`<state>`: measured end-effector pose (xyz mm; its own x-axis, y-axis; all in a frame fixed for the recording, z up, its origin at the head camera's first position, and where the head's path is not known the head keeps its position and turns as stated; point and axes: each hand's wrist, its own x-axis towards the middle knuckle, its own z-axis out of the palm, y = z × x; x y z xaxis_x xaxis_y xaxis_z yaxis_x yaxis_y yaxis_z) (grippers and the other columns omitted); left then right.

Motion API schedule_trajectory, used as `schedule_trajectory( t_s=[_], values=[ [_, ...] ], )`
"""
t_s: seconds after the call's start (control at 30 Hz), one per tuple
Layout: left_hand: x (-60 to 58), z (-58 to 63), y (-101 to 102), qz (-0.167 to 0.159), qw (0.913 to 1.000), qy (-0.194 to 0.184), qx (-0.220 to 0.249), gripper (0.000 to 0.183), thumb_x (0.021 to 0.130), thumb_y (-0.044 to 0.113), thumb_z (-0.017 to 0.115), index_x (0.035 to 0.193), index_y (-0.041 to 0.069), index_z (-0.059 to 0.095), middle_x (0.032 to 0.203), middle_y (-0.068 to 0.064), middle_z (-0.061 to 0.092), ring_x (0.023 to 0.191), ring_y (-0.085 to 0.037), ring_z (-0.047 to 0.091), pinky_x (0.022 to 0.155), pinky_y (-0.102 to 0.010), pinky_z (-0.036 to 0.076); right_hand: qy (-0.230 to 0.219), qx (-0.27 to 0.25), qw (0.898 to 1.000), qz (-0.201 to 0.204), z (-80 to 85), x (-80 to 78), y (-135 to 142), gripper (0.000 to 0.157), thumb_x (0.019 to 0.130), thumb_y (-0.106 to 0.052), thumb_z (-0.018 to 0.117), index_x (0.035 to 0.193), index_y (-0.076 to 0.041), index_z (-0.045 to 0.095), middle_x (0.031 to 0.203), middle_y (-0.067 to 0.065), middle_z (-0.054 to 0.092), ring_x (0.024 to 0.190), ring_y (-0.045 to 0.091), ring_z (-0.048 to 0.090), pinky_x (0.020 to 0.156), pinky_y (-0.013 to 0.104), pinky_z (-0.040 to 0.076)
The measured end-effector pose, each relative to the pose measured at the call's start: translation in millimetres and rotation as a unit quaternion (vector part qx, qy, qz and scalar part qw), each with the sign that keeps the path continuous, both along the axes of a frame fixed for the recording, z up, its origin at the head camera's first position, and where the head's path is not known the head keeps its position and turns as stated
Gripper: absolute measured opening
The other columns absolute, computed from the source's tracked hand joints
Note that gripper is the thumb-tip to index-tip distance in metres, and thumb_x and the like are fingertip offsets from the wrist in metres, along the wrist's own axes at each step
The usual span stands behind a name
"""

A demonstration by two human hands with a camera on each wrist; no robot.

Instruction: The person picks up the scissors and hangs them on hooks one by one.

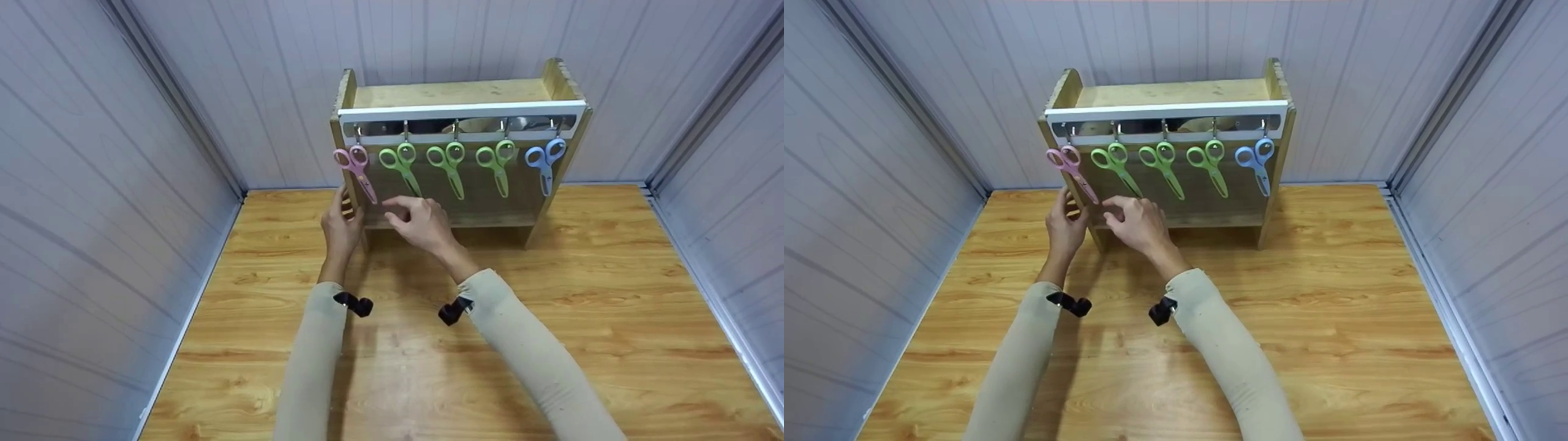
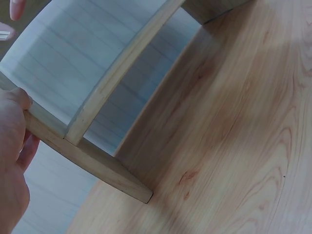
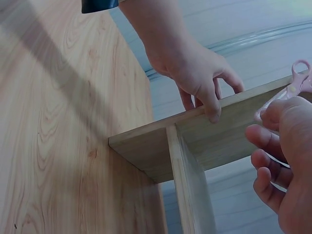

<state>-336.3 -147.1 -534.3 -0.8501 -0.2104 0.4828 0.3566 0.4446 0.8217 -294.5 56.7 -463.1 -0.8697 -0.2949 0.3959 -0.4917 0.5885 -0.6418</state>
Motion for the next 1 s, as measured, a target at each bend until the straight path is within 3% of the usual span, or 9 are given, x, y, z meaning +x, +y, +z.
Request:
schedule_trajectory(
  t_s=[0.53, 0.77, 1.0],
  values=[
    [8.2, 14.6, -3, -0.006, 0.9990, -0.044, 0.005, 0.058, 0.103, 0.001, 0.076, 0.158, 0.004, 0.060, 0.144, -0.028, 0.074, 0.121, -0.046, 0.080, 0.102, -0.054, 0.072, 0.018, -0.001, 1.000, 0.007, 1.0, 7.6, 21, 0.023, 0.108, -0.021, 0.072, 0.123, -0.010, 0.086, 0.078, 0.010, 0.075, 0.065, 0.012, 0.055, 0.060, 0.026, 0.039],
    [13.4, 18.3, -10, -0.021, 0.9990, -0.033, 0.020, 0.054, 0.102, 0.005, 0.076, 0.154, 0.003, 0.065, 0.141, -0.027, 0.077, 0.118, -0.046, 0.081, 0.098, -0.057, 0.072, 0.022, -0.010, 1.000, -0.001, 2.8, 12.4, 38, 0.022, 0.109, -0.020, 0.071, 0.120, -0.007, 0.086, 0.085, 0.010, 0.080, 0.069, 0.016, 0.060, 0.063, 0.025, 0.042],
    [27.1, 30.7, -16, -0.016, 0.9996, -0.019, -0.013, 0.049, 0.102, 0.010, 0.075, 0.150, 0.007, 0.070, 0.138, -0.019, 0.080, 0.116, -0.040, 0.083, 0.096, -0.057, 0.071, 0.044, -0.004, 0.999, -0.004, 7.6, 18.8, 59, 0.019, 0.108, -0.022, 0.074, 0.113, -0.008, 0.085, 0.090, 0.010, 0.083, 0.073, 0.019, 0.067, 0.067, 0.027, 0.048]
  ],
)
